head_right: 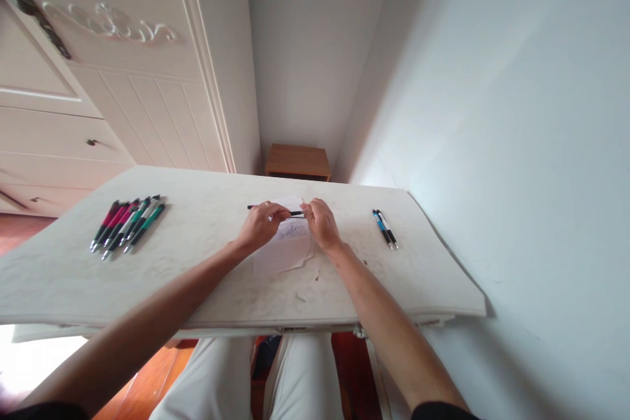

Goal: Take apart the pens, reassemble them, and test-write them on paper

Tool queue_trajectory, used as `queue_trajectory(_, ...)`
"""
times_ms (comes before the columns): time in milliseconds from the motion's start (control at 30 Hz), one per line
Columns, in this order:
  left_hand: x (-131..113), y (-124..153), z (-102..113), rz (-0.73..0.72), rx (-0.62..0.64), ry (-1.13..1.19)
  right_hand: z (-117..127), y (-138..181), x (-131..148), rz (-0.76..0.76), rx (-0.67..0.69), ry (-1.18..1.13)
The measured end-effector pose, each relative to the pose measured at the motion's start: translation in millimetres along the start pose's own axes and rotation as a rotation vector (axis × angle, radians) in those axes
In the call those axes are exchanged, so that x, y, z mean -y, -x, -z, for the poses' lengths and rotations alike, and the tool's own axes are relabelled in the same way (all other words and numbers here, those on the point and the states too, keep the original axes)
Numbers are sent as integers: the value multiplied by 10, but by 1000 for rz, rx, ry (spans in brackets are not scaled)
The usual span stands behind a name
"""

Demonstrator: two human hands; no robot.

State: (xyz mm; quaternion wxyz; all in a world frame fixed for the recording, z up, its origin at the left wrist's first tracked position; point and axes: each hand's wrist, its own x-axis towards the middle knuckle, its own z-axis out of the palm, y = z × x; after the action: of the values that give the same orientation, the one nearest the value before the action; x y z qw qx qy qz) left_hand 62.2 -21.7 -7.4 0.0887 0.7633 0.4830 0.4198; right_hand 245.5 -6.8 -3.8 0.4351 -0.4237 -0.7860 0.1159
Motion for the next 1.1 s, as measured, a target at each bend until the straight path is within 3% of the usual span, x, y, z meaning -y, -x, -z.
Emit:
queue_trajectory(133, 8, -8, -4, 5, -5, 3, -23, 12, -3, -58, 11, -32)
queue_trajectory(333, 16, -36, -26, -64, -111, 35, -81, 18, -20, -321, 39, -269)
queue_trajectory(467, -10, -38, 4, -176, -159, 27, -83, 4, -16, -373, 83, -413)
queue_trajectory(667, -32, -37, 56, -228, -211, 22, -76, -1, 106, -458, 192, -538)
queue_trajectory(867, -64, -59, 73, -238, -208, 39, -62, -7, 133, -425, 128, -568)
queue_trajectory(1100, -40, -51, 82, -178, -137, 42, 38, -10, 100, -235, 146, -334)
